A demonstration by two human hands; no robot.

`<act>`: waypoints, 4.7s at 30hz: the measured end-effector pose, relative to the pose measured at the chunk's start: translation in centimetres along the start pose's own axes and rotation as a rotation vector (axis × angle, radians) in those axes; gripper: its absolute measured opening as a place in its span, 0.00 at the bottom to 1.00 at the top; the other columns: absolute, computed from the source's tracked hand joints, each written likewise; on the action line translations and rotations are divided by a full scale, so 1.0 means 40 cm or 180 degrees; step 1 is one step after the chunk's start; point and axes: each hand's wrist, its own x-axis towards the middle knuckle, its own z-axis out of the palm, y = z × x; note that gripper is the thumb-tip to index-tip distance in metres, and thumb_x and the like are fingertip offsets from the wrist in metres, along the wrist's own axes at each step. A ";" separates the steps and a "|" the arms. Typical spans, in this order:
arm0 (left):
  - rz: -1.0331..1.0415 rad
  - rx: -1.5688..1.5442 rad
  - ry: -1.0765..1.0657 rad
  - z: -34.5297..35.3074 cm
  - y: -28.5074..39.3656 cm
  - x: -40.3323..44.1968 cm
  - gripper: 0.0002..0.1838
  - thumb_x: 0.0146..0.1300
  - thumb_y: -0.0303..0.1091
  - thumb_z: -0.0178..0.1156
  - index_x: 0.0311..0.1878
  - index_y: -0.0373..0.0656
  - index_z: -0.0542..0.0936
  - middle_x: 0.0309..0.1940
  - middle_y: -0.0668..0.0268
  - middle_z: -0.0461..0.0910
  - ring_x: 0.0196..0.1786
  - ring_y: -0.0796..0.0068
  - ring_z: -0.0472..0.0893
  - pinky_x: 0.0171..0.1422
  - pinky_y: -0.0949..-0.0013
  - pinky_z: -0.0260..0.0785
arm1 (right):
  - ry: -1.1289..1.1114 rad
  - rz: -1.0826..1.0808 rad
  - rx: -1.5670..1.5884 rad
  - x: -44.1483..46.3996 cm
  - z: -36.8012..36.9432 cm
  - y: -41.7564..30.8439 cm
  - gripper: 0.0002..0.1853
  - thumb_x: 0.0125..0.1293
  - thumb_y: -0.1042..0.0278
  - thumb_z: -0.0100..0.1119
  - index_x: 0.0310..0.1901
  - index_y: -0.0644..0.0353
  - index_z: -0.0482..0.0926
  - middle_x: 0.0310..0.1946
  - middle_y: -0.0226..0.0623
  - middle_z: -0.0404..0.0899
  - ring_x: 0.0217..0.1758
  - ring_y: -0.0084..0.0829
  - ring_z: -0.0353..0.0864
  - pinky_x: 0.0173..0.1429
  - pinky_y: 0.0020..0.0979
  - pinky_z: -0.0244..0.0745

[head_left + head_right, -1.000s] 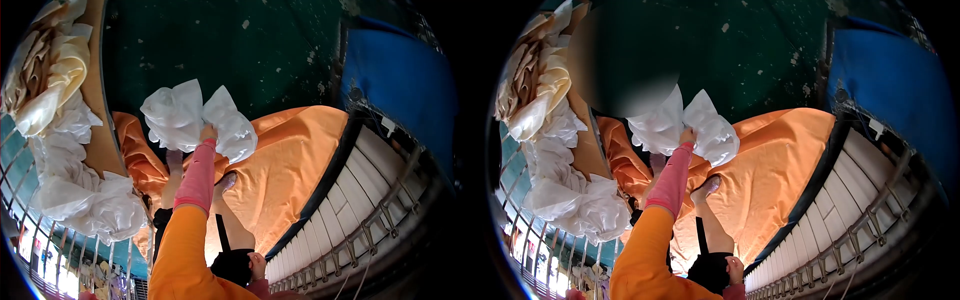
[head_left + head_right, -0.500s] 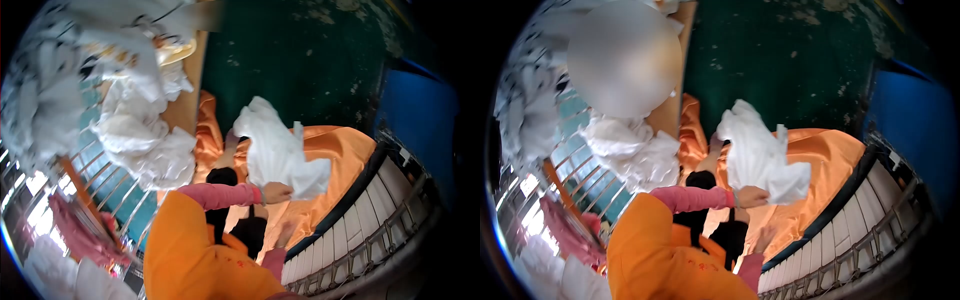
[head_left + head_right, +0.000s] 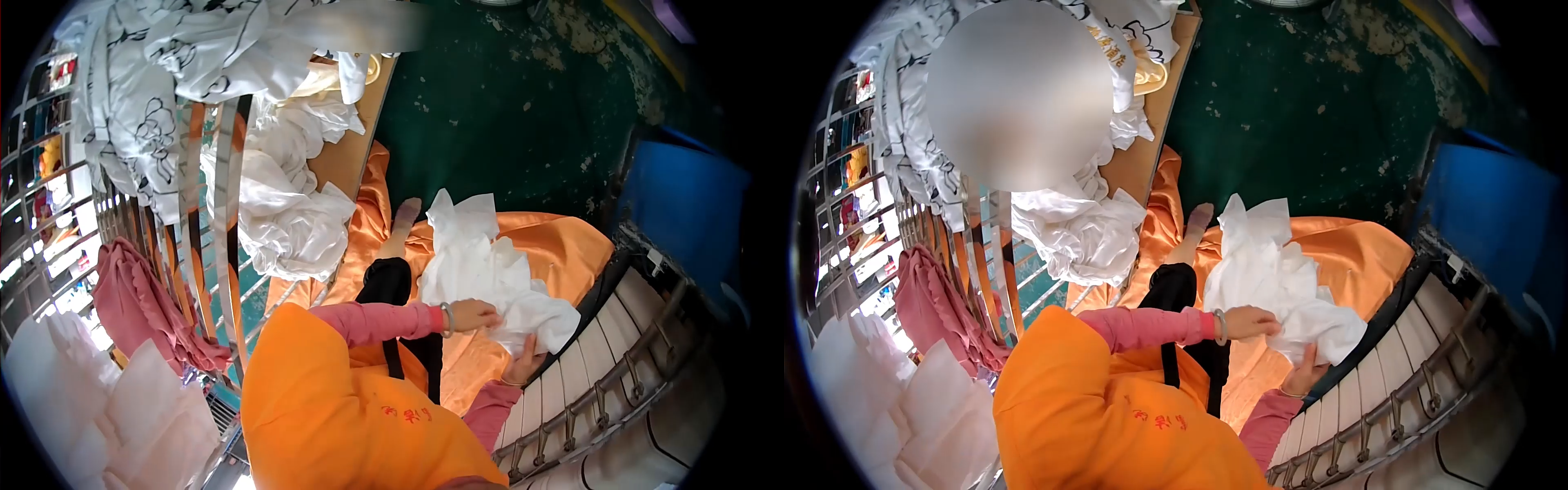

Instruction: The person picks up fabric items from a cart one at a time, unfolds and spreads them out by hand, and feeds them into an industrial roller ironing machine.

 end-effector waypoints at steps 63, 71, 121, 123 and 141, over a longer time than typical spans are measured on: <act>0.1902 0.1095 -0.1733 0.317 0.827 -0.322 0.10 0.64 0.31 0.55 0.37 0.34 0.80 0.23 0.72 0.75 0.28 0.87 0.69 0.33 0.78 0.62 | 0.1550 -0.1712 -0.1560 -0.605 -0.048 -0.548 0.18 0.49 0.62 0.69 0.40 0.62 0.79 0.25 0.43 0.80 0.27 0.35 0.81 0.34 0.30 0.75; 0.2708 -0.0183 -0.0471 0.311 1.121 -0.200 0.16 0.65 0.41 0.56 0.47 0.37 0.74 0.39 0.64 0.77 0.38 0.74 0.77 0.42 0.72 0.69 | 0.2964 -0.0798 -0.3000 -0.672 -0.321 -0.395 0.07 0.53 0.66 0.60 0.34 0.51 0.82 0.27 0.39 0.81 0.29 0.38 0.81 0.33 0.35 0.75; 0.2562 0.2873 -0.0186 0.226 1.093 0.178 0.18 0.63 0.46 0.58 0.28 0.40 0.82 0.17 0.73 0.74 0.20 0.86 0.66 0.24 0.77 0.57 | 0.5473 -0.1311 0.0027 -0.876 -0.495 -0.184 0.13 0.68 0.65 0.52 0.32 0.67 0.78 0.23 0.27 0.76 0.29 0.17 0.72 0.35 0.21 0.67; 0.1407 0.2716 -0.1339 0.272 0.986 0.145 0.16 0.62 0.46 0.60 0.33 0.41 0.83 0.20 0.77 0.74 0.20 0.89 0.64 0.22 0.79 0.54 | 0.5033 -0.1702 0.0707 -0.843 -0.464 -0.167 0.11 0.67 0.68 0.52 0.40 0.69 0.78 0.31 0.30 0.79 0.37 0.20 0.75 0.45 0.22 0.70; 0.0514 0.1294 -0.2613 0.384 0.741 0.161 0.14 0.62 0.36 0.59 0.48 0.41 0.73 0.24 0.73 0.69 0.22 0.84 0.64 0.27 0.79 0.54 | 0.2914 -0.0883 0.1118 -0.862 -0.464 -0.189 0.08 0.60 0.72 0.52 0.37 0.65 0.78 0.19 0.23 0.71 0.19 0.14 0.64 0.24 0.18 0.57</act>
